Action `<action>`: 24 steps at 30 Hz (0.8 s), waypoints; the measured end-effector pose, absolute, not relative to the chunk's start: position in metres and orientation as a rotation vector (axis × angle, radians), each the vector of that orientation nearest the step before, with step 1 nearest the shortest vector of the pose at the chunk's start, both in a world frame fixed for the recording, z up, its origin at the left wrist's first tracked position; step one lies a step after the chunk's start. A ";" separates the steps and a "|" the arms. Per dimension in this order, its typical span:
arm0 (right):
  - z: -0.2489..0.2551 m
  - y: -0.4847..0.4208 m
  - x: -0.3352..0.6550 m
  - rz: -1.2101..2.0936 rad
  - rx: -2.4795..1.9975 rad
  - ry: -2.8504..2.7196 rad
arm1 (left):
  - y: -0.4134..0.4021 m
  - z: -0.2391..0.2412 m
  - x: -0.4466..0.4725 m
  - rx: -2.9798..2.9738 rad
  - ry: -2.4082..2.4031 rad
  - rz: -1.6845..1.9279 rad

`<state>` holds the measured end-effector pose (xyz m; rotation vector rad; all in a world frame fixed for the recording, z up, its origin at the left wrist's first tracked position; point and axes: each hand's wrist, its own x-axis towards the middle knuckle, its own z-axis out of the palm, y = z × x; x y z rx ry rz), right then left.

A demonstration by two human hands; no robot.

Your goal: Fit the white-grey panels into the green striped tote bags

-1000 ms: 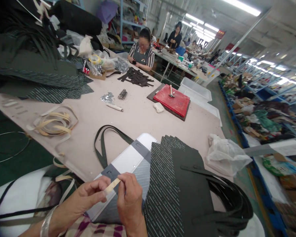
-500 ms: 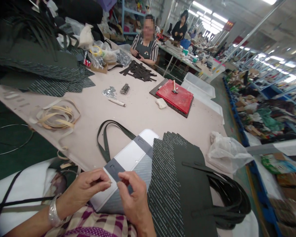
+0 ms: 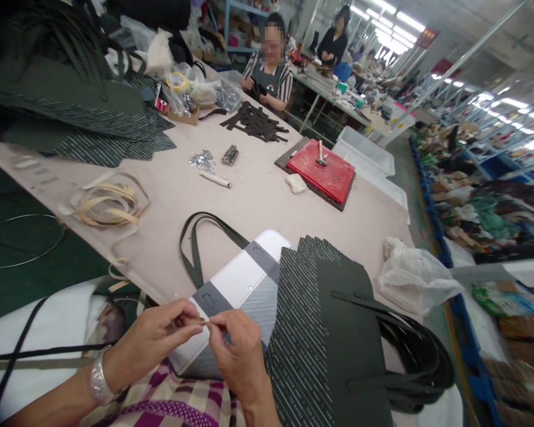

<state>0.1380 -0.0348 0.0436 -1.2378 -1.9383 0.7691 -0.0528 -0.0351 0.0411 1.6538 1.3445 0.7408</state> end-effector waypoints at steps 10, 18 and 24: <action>0.027 -0.037 0.121 0.675 -1.389 -1.880 | -0.026 0.032 -0.052 1.959 1.287 0.720; -0.038 0.001 0.158 1.081 -1.825 -1.027 | -0.033 0.030 -0.044 1.851 1.127 0.707; -0.076 0.027 0.186 1.207 -1.894 -0.927 | -0.020 0.013 -0.070 1.527 1.225 0.529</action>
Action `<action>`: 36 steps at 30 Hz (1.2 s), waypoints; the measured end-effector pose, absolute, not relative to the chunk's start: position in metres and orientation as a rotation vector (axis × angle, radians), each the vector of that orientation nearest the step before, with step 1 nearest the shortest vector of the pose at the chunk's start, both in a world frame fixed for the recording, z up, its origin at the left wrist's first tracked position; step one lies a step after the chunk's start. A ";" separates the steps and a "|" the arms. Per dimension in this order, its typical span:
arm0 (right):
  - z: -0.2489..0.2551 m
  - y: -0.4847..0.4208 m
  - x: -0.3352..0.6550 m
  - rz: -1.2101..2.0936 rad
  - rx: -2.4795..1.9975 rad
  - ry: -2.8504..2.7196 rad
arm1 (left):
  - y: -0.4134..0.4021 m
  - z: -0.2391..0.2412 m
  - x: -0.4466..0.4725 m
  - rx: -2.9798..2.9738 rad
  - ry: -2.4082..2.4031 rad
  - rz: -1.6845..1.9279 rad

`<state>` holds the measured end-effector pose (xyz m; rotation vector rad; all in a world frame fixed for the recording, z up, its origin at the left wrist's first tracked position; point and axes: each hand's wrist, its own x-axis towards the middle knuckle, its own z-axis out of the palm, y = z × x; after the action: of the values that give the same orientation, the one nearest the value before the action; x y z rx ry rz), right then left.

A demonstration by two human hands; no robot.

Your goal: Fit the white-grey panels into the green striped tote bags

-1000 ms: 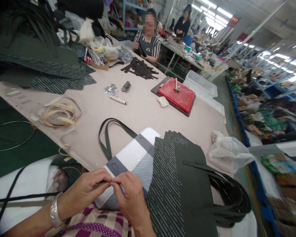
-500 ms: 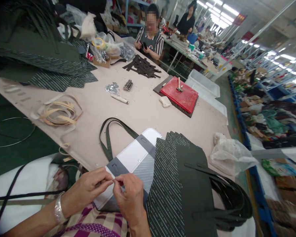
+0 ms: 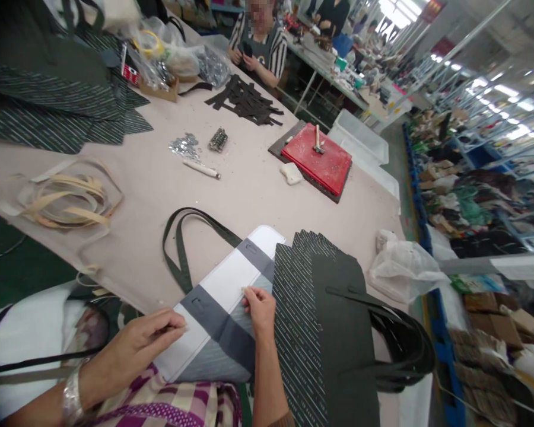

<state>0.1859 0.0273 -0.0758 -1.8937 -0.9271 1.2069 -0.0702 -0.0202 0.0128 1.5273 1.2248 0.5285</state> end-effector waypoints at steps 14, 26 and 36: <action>-0.071 0.040 0.183 0.880 -2.222 -1.408 | -0.016 -0.005 -0.098 1.630 1.235 0.585; -0.049 0.050 0.102 0.789 -1.855 -1.953 | -0.026 0.001 -0.109 1.663 1.326 0.583; -0.026 0.057 0.052 0.625 -1.830 -2.528 | -0.056 0.012 -0.101 1.552 1.343 0.565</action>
<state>0.0521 0.0574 -0.0263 -1.8304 -2.5284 0.6252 -0.1007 -0.0561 0.0123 1.5522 1.3429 0.5648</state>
